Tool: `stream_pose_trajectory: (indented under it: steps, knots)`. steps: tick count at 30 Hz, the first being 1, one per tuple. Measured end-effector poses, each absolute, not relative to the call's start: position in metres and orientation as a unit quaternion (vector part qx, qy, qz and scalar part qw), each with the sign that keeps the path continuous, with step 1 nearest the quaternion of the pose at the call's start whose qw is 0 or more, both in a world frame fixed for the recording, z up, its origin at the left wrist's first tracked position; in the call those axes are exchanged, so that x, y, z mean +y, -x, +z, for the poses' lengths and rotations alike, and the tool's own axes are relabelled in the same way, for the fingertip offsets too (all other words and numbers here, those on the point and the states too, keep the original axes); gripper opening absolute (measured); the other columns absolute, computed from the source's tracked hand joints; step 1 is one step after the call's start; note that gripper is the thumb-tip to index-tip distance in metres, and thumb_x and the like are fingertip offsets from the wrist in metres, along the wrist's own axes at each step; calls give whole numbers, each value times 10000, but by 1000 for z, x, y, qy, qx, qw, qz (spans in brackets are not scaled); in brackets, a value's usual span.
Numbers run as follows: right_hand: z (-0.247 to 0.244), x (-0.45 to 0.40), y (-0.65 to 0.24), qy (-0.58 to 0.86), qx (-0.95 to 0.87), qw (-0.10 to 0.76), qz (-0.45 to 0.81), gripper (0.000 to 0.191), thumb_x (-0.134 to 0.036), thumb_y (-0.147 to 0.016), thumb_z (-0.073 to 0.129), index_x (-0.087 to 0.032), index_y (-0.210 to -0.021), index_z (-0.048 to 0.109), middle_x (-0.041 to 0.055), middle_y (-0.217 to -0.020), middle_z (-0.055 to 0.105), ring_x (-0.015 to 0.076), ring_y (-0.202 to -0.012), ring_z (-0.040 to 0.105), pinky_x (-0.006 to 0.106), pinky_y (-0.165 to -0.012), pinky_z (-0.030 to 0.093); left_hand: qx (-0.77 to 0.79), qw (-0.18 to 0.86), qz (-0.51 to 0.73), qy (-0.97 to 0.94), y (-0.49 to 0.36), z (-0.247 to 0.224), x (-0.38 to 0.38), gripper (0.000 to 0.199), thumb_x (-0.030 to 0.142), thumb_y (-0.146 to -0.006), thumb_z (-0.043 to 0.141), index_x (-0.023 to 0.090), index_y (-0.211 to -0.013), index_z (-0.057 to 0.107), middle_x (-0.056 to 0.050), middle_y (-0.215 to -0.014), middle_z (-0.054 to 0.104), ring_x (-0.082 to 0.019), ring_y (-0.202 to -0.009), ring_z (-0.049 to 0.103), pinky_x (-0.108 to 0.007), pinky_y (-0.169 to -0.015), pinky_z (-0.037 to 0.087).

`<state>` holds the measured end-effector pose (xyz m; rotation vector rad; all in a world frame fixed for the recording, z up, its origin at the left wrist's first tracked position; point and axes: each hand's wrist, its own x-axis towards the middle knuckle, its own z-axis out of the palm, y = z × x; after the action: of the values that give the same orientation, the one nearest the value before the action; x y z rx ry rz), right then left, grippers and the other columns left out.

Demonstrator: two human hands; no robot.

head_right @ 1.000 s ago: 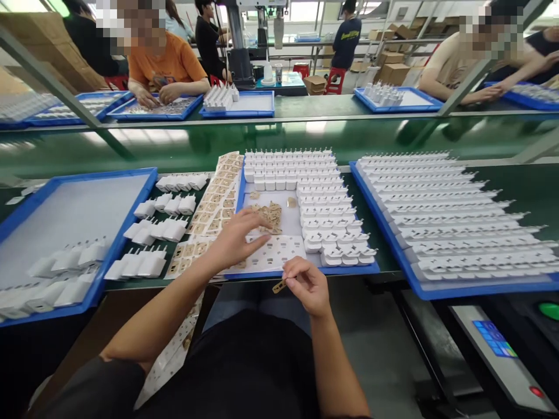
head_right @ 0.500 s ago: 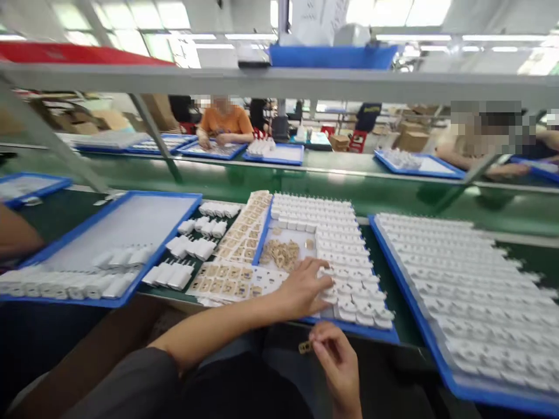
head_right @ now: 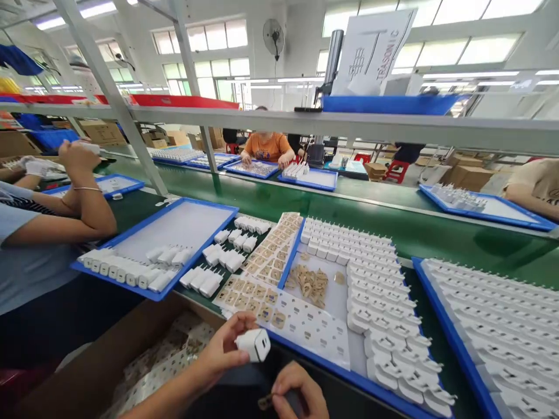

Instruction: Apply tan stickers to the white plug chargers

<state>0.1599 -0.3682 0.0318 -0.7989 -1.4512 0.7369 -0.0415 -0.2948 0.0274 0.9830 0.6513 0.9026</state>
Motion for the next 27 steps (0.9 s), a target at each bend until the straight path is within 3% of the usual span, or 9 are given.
stream_pose_trajectory:
  steps: [3, 8, 15, 20, 27]
  knots:
    - [44, -373, -131, 367, -620, 587, 369, 49, -265, -868, 666, -310, -850, 664, 23, -705, 696, 227, -635, 684, 361, -554, 582, 324, 720, 442, -425, 42, 35, -301, 694, 495, -547, 942, 237, -1119, 647, -44, -1023, 652, -208, -935, 629, -307, -825, 496]
    - [55, -372, -116, 341, -622, 568, 418, 55, -208, -898, 670, -256, -874, 660, 24, -784, 721, 187, -759, 673, 361, -741, 570, 281, 713, 448, -460, 40, 39, -299, 583, 462, -660, 897, 222, -1132, 654, -57, -1034, 679, -211, -965, 654, -321, -876, 530]
    - [47, -370, -116, 348, -594, 562, 458, 86, -183, -890, 691, -267, -891, 671, 9, -813, 721, 174, -766, 659, 335, -762, 534, 243, 681, 377, -579, 59, 35, -291, 438, 364, -817, 798, 203, -1194, 644, -87, -1145, 703, -231, -1054, 666, -340, -949, 514]
    - [43, -367, -116, 333, -576, 555, 499, 105, -165, -888, 683, -269, -899, 674, 15, -809, 687, 180, -781, 630, 339, -762, 515, 226, 654, 372, -619, 67, 33, -284, 415, 252, -803, 814, 218, -1127, 557, -77, -1139, 701, -195, -1012, 686, -299, -875, 535]
    - [44, -365, -117, 342, -532, 567, 528, 112, -145, -890, 683, -256, -902, 688, 17, -814, 675, 171, -761, 626, 325, -733, 508, 215, 618, 399, -643, 62, 30, -289, 386, 197, -840, 776, 236, -1124, 518, -121, -1286, 674, -235, -1179, 673, -362, -963, 549]
